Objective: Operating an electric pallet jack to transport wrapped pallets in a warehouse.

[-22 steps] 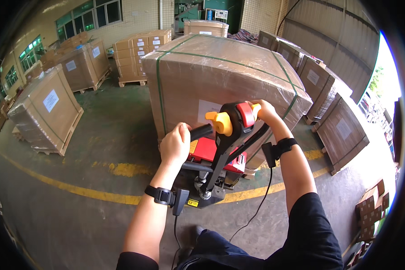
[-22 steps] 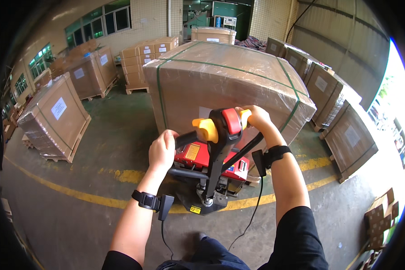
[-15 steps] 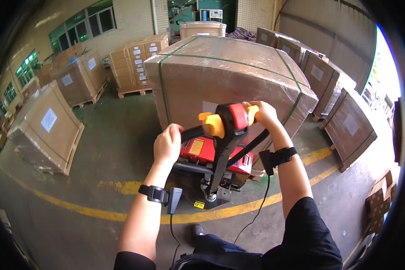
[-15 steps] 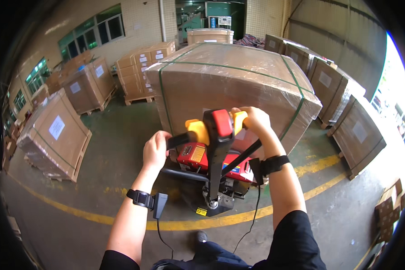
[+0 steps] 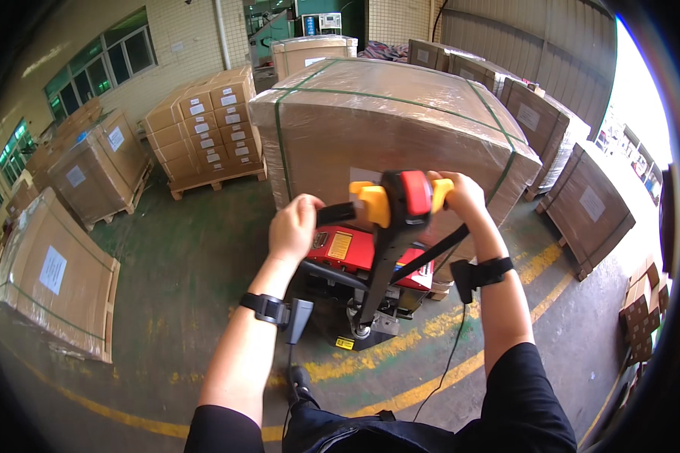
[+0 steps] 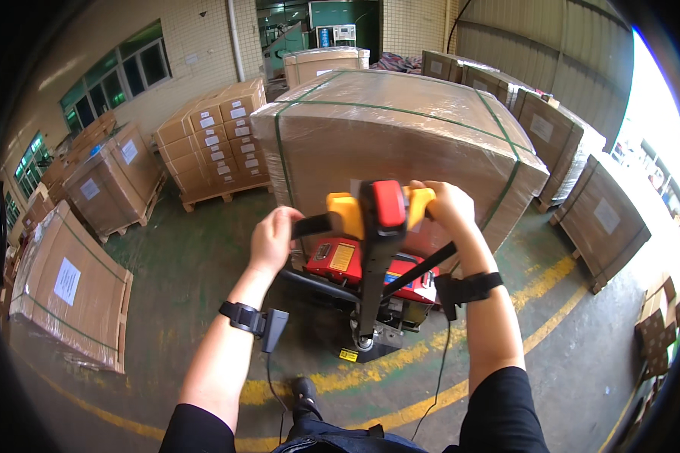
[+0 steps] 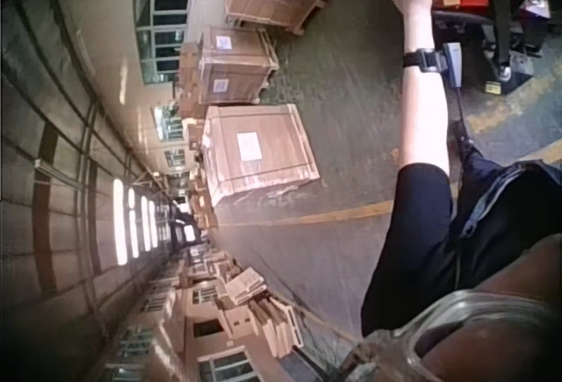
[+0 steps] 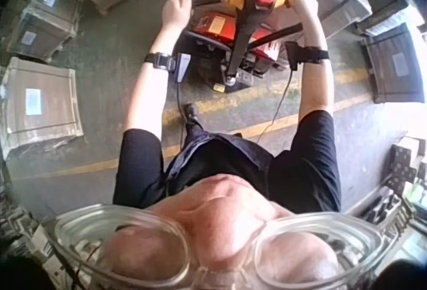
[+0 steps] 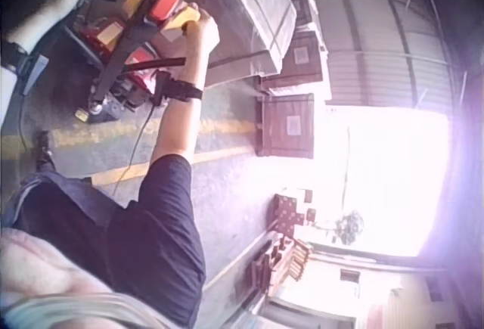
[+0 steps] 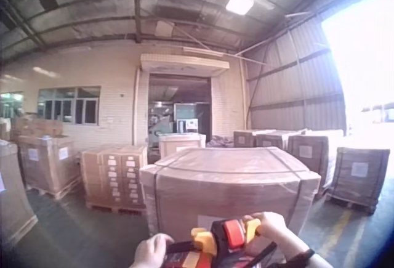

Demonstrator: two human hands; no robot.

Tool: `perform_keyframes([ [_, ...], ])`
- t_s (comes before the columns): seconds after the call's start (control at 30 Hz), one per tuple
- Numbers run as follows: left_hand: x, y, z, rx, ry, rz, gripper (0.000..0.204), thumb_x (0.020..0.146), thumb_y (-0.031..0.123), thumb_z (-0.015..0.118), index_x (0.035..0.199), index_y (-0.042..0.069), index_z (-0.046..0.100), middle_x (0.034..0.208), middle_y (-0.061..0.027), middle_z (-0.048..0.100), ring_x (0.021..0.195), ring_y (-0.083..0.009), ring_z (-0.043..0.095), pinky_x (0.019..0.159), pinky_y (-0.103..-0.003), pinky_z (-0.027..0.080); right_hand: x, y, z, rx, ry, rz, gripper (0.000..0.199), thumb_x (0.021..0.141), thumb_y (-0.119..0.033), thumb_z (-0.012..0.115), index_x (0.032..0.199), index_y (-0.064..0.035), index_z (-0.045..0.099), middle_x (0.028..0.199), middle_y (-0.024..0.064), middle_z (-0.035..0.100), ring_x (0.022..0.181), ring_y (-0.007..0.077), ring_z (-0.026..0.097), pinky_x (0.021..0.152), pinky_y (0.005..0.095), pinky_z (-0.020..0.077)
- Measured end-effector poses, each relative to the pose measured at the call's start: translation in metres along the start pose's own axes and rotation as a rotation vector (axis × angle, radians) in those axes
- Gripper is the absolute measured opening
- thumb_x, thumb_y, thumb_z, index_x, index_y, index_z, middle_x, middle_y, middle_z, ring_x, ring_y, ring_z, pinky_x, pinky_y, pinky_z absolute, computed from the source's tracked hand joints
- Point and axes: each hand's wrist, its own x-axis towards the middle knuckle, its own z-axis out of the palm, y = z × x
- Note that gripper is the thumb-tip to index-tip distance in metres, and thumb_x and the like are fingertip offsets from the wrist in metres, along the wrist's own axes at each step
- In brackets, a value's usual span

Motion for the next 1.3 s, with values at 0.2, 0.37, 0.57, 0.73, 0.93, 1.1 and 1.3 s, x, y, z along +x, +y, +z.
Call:
perform_keyframes([
  [0.2,0.108,-0.089,-0.003,0.018,-0.104,0.100,0.040,0.095,0.029,0.030,0.085,0.008,0.063,0.081,-0.0112,0.065,0.079,-0.0298,0.063,0.070,-0.038,0.048,0.074,-0.046,0.063,0.020,0.038,0.186,0.036,0.091,-0.043,0.048,0.099,-0.0164,0.070,0.065,0.0049,0.065,0.053,0.0142,0.061,0.055,0.0279,0.0468],
  [0.37,0.205,-0.154,0.010,-0.087,-0.120,0.191,0.036,0.093,0.029,0.035,0.083,0.009,0.063,0.075,-0.0128,0.064,0.074,-0.0330,0.063,0.066,-0.042,0.048,0.133,-0.069,0.104,-0.064,0.105,0.289,0.043,0.091,-0.050,0.045,0.097,-0.0160,0.070,0.064,0.0034,0.065,0.055,0.0135,0.062,0.058,0.0280,0.0469],
  [0.57,0.311,-0.206,0.047,-0.201,-0.279,0.107,0.038,0.093,0.028,0.032,0.083,0.007,0.063,0.069,-0.0116,0.063,0.069,-0.0302,0.063,0.064,-0.039,0.048,0.210,-0.060,0.143,-0.265,0.310,0.219,0.045,0.091,-0.052,0.042,0.097,-0.0175,0.070,0.071,0.0081,0.067,0.070,0.0237,0.066,0.065,0.0334,0.0484],
  [0.73,0.386,-0.236,0.068,-0.289,-0.355,0.092,0.039,0.094,0.028,0.033,0.082,0.006,0.062,0.062,-0.0094,0.059,0.049,-0.0204,0.059,0.053,-0.033,0.047,0.273,-0.083,0.158,-0.190,0.202,0.367,0.043,0.091,-0.049,0.041,0.099,-0.0176,0.069,0.078,0.0099,0.067,0.080,0.0288,0.064,0.069,0.0369,0.0484],
  [0.93,0.474,-0.256,0.134,-0.357,-0.416,0.182,0.039,0.093,0.026,0.031,0.081,0.005,0.062,0.060,-0.0089,0.057,0.050,-0.0191,0.059,0.052,-0.032,0.045,0.343,-0.052,0.164,-0.174,0.254,0.466,0.041,0.090,-0.049,0.043,0.098,-0.0189,0.069,0.071,0.0078,0.066,0.075,0.0284,0.064,0.067,0.0380,0.0478],
  [1.1,0.531,-0.278,0.190,-0.379,-0.440,0.247,0.038,0.093,0.029,0.033,0.081,0.008,0.063,0.061,-0.0123,0.058,0.058,-0.0289,0.061,0.058,-0.038,0.046,0.397,-0.023,0.177,-0.137,0.315,0.492,0.042,0.091,-0.048,0.045,0.096,-0.0148,0.069,0.062,0.0053,0.063,0.054,0.0171,0.062,0.057,0.0307,0.0467],
  [1.3,0.581,-0.286,0.262,-0.309,-0.513,0.291,0.031,0.091,0.027,0.036,0.082,0.011,0.061,0.069,-0.0145,0.062,0.070,-0.0359,0.061,0.063,-0.046,0.047,0.454,0.039,0.184,-0.114,0.318,0.564,0.041,0.092,-0.045,0.044,0.098,-0.0125,0.069,0.062,0.0047,0.064,0.050,0.0143,0.060,0.052,0.0268,0.0460],
])
